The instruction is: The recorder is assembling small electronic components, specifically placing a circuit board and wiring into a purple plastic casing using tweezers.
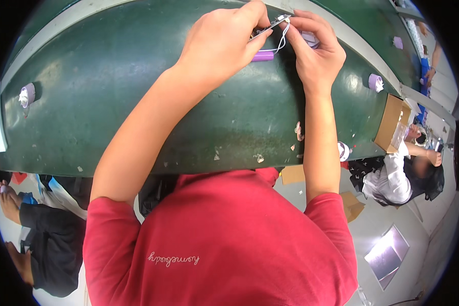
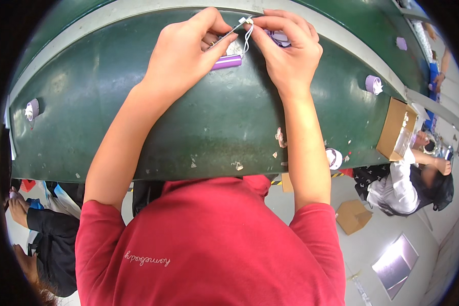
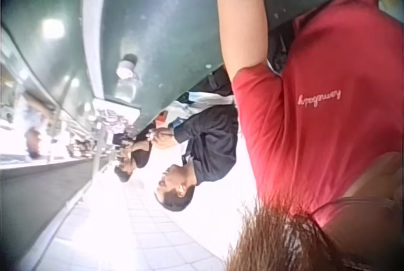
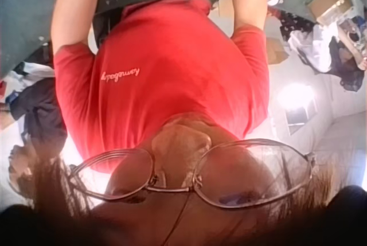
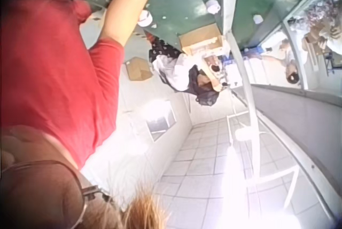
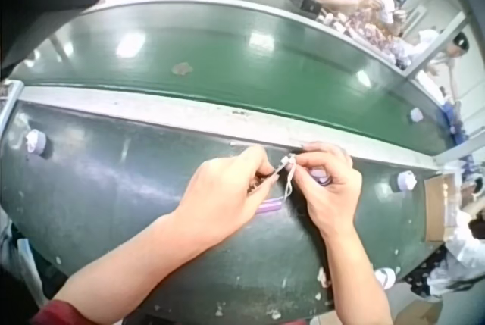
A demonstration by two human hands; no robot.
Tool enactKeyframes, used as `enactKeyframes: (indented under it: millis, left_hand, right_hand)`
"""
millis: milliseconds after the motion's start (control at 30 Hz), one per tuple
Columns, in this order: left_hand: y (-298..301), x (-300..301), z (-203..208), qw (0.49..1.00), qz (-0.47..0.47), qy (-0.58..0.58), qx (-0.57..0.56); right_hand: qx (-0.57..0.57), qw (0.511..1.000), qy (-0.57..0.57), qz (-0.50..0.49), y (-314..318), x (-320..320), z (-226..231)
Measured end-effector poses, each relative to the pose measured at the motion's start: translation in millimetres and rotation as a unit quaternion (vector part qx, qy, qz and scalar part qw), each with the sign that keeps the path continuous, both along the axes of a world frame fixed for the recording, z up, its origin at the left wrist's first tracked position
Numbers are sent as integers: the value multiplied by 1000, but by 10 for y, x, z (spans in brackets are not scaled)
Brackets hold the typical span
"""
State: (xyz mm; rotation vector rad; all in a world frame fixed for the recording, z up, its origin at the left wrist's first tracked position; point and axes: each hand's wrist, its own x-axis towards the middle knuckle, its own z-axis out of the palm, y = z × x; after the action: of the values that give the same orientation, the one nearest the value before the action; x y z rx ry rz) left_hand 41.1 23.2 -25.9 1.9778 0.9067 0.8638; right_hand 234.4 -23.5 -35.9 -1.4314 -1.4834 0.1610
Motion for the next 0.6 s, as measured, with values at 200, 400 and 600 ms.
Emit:
enactKeyframes:
  millis: [200,400,600]
  left_hand:
    - [-5,5,43,997,-3,-10,-74]
    - [33,-33,66,993,-17,-111,-29]
    - [6,1,8,998,8,-33,53]
  right_hand:
    - [8,997,-67,-33,-13,-14,9]
    - [29,996,-80,-37,10,-18,1]
    - [25,994,-101,-36,7,-12,47]
